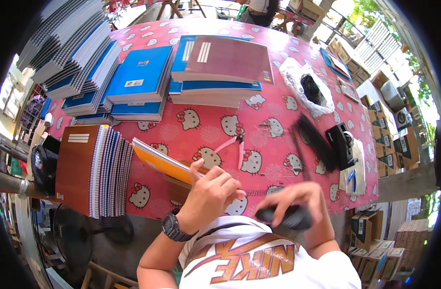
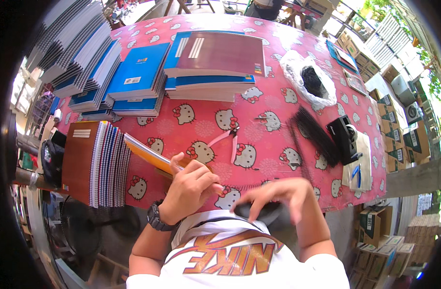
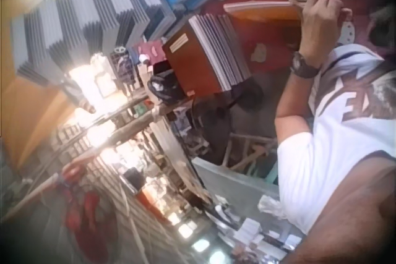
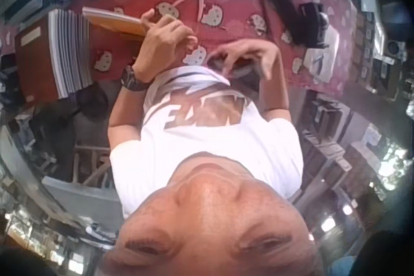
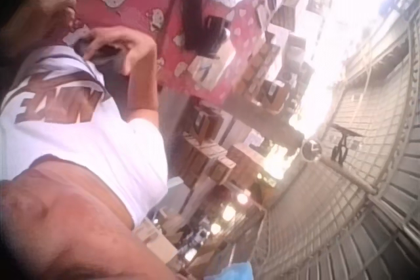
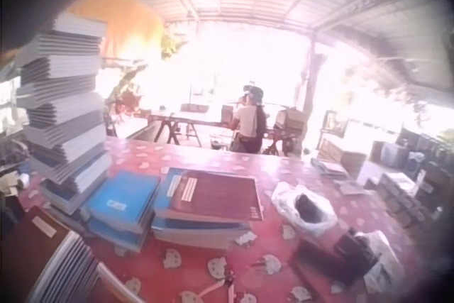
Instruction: The person binds notebooks by manually threading spiral coils into pre-punched holes of covers and paper stacks, then using a small hand tool to crimp the ends of the coil. They handle and stack several notebooks of various colors, including red, yellow, and brown.
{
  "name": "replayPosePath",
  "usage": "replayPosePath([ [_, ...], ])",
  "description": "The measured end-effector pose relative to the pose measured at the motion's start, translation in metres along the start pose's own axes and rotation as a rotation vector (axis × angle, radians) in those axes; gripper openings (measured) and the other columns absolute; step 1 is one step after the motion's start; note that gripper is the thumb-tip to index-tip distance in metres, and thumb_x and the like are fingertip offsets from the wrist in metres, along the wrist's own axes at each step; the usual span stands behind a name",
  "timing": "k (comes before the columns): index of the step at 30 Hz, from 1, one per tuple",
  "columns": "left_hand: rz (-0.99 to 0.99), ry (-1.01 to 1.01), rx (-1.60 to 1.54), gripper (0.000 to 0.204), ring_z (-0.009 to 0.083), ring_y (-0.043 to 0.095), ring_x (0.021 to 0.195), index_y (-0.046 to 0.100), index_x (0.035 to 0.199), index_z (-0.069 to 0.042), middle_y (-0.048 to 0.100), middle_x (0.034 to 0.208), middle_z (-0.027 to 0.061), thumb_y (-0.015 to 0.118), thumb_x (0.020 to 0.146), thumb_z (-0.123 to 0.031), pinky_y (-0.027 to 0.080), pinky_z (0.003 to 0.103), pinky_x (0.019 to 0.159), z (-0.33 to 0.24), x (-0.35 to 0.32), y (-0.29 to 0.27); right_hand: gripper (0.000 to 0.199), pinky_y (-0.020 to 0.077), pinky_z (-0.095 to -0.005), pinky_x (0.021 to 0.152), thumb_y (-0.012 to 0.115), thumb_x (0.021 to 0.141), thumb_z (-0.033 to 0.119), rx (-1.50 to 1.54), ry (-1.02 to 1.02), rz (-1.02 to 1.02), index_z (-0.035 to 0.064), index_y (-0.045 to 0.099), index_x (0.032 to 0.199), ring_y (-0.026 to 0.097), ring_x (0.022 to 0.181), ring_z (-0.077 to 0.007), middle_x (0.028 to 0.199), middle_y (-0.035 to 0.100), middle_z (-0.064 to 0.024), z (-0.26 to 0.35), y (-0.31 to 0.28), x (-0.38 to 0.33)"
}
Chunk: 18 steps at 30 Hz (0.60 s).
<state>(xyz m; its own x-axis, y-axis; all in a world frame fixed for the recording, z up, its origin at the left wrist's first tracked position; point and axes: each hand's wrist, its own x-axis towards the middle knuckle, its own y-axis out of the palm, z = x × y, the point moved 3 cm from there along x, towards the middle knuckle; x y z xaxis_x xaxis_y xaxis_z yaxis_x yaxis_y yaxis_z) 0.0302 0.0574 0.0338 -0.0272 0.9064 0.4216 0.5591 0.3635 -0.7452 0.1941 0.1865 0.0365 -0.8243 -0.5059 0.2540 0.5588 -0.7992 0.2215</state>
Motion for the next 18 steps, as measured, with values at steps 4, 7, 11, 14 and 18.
replayPosePath([
  [4,-0.014,-0.013,-0.014,0.013,0.0145,0.056,0.085,0.063,0.080,-0.017,0.060,0.075,-0.0045,0.067,0.079,-0.029,0.018,0.048,0.100,-0.003,0.000,-0.003,0.073,0.0318,-0.0427,0.102,0.077,0.066,0.051,-0.366,0.792,-0.470,0.0028,0.057,0.118,0.043,0.122,-0.0369,0.134,0.041,-0.0229,-0.072,0.036,-0.022],
  [7,-0.054,-0.036,-0.020,0.013,0.0141,0.057,0.086,0.063,0.080,-0.017,0.060,0.076,-0.0046,0.067,0.079,-0.029,0.016,0.048,0.101,-0.007,-0.002,-0.007,0.063,0.0371,-0.0352,0.096,0.078,0.067,0.041,-1.076,0.765,-1.016,0.0078,0.058,0.116,0.049,0.115,-0.0290,0.122,0.051,-0.0164,-0.108,0.018,-0.040],
  [11,0.001,-0.001,0.052,0.013,0.0143,0.057,0.087,0.062,0.085,-0.018,0.060,0.077,-0.0037,0.067,0.079,-0.028,0.016,0.049,0.101,-0.004,-0.011,-0.006,0.062,0.0405,-0.0355,0.096,0.071,0.076,0.043,-0.452,0.153,-1.160,0.0043,0.054,0.122,0.048,0.117,-0.0224,0.134,0.045,-0.0136,-0.106,-0.010,-0.032],
  [14,-0.080,-0.017,-0.048,0.013,0.0142,0.057,0.087,0.062,0.084,-0.016,0.060,0.078,-0.0037,0.067,0.079,-0.027,0.015,0.049,0.101,-0.006,-0.009,-0.011,0.071,0.0439,-0.0328,0.093,0.061,0.079,0.057,0.186,-0.191,-1.043,0.0002,0.053,0.120,0.054,0.111,-0.0223,0.127,0.052,-0.0156,-0.093,-0.015,-0.011],
  [18,-0.060,0.011,0.038,0.015,0.0140,0.057,0.088,0.062,0.084,-0.016,0.060,0.079,-0.0040,0.068,0.078,-0.029,0.014,0.050,0.102,0.001,-0.014,-0.006,0.093,0.0431,-0.0351,0.095,0.067,0.069,0.064,0.160,-0.051,-0.841,-0.0100,0.046,0.122,0.051,0.115,-0.0233,0.127,0.050,-0.0200,-0.066,-0.004,0.017],
])
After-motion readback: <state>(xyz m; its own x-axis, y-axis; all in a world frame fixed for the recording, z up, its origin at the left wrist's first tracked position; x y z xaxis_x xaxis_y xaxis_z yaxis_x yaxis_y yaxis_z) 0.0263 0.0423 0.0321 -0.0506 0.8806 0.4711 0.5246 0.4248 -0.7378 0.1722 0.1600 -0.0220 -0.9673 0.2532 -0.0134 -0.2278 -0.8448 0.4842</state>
